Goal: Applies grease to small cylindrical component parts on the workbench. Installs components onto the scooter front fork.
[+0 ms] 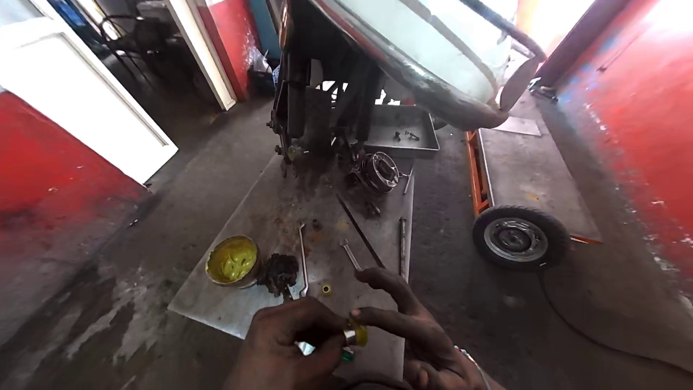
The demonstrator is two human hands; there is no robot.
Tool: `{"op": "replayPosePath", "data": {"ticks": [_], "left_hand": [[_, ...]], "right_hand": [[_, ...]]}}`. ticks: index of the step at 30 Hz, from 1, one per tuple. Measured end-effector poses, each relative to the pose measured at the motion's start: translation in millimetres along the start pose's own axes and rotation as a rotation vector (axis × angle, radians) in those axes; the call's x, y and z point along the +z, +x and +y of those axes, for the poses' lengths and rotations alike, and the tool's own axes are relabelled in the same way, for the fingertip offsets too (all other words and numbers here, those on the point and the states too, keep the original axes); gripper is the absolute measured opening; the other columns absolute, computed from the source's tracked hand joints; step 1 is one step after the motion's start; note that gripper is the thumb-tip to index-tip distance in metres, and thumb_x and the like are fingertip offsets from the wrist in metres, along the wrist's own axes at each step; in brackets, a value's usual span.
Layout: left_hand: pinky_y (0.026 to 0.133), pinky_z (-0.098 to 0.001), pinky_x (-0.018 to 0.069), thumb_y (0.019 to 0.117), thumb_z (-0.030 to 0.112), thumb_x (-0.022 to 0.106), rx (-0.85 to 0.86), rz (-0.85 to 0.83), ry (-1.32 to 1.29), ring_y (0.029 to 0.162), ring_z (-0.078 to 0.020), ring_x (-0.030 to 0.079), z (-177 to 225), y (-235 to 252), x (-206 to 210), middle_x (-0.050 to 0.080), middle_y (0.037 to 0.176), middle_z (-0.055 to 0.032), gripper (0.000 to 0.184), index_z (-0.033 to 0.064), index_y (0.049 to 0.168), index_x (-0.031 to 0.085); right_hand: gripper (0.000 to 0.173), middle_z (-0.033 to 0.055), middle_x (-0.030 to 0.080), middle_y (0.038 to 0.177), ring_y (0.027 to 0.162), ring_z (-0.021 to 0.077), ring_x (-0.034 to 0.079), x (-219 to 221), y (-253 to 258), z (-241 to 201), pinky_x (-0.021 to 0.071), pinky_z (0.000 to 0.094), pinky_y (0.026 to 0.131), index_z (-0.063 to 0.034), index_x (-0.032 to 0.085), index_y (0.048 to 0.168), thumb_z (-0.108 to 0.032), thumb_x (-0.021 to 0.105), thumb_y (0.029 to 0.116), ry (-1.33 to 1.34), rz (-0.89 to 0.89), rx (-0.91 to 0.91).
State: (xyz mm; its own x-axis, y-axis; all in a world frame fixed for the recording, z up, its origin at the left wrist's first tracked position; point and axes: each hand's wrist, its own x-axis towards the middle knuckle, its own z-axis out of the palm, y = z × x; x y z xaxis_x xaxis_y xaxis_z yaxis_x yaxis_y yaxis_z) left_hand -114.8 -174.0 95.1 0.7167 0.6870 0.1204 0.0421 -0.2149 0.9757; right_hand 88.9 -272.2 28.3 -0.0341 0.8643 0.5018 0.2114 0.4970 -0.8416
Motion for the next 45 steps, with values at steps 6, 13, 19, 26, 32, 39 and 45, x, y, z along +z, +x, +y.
{"op": "replayPosePath", "data": {"ticks": [6,13,19,26,32,39,45], "left_hand": [[0.063,-0.0174,0.0598,0.0825,-0.002,0.073,-0.06,0.052,-0.001,0.069,0.001,0.068,-0.4,-1.5,-7.6,0.073,0.082,0.0032,0.009,0.0014,0.091,0.074],[0.06,-0.0161,0.0582,0.082,-0.001,0.072,-0.041,0.053,0.02,0.066,0.0018,0.067,-3.7,-0.8,-16.5,0.072,0.079,0.0031,0.007,0.0015,0.088,0.073],[0.06,-0.0173,0.0593,0.0831,0.001,0.073,-0.053,0.053,0.053,0.066,0.0008,0.068,-6.5,1.2,-30.2,0.072,0.079,0.0029,0.005,0.0022,0.088,0.074],[0.06,-0.0159,0.0578,0.0831,0.0,0.073,-0.005,0.0,0.068,0.066,0.0021,0.066,-6.2,8.9,-42.0,0.072,0.079,0.0018,0.005,0.0007,0.088,0.074],[0.059,-0.0179,0.0594,0.0824,-0.001,0.074,-0.073,0.003,0.01,0.065,0.0005,0.068,-7.0,11.0,-53.1,0.074,0.08,0.0047,0.009,0.0039,0.089,0.073],[0.055,-0.018,0.0582,0.0834,-0.004,0.071,-0.083,-0.028,-0.09,0.061,0.0003,0.066,-7.4,14.9,-59.2,0.072,0.077,0.0083,0.013,0.0082,0.088,0.071],[0.052,-0.0183,0.0574,0.0832,-0.003,0.071,-0.115,-0.003,-0.106,0.058,0.0006,0.066,-12.7,10.7,-63.6,0.072,0.075,0.0088,0.013,0.0106,0.085,0.071]], "right_hand": [[0.059,0.0037,0.042,0.157,0.149,0.0182,0.03,9.5,-8.0,-11.6,0.0289,0.0394,0.121,-0.032,0.059,0.141,-0.068,0.035,0.101,-0.171,0.036,0.003],[0.059,0.0091,0.043,0.155,0.149,0.0228,0.032,24.8,-1.3,-7.9,0.0275,0.0415,0.121,-0.0329,0.054,0.146,-0.068,0.035,0.1014,-0.467,0.016,-0.011],[0.061,0.0035,0.043,0.155,0.149,0.0172,0.031,29.0,1.8,-4.9,0.0297,0.0385,0.121,-0.0288,0.065,0.133,-0.07,0.033,0.1008,-0.216,0.083,0.001],[0.06,0.0052,0.043,0.155,0.148,0.0209,0.031,38.5,23.5,12.8,0.0289,0.0429,0.121,-0.0299,0.066,0.134,-0.067,0.031,0.1025,-0.084,0.043,-0.028],[0.059,-0.0015,0.044,0.157,0.146,0.0162,0.036,36.5,22.0,15.2,0.0335,0.0365,0.119,-0.0311,0.069,0.131,-0.069,0.035,0.1009,0.084,0.1,0.013],[0.06,0.0095,0.04,0.158,0.149,0.0239,0.031,38.3,27.8,11.2,0.029,0.0447,0.121,-0.0332,0.056,0.145,-0.069,0.035,0.1009,-0.181,-0.016,-0.017],[0.061,0.0089,0.041,0.157,0.15,0.0223,0.03,37.2,24.6,0.7,0.026,0.042,0.123,-0.0329,0.053,0.147,-0.069,0.036,0.1004,-0.396,-0.04,-0.056]]}}
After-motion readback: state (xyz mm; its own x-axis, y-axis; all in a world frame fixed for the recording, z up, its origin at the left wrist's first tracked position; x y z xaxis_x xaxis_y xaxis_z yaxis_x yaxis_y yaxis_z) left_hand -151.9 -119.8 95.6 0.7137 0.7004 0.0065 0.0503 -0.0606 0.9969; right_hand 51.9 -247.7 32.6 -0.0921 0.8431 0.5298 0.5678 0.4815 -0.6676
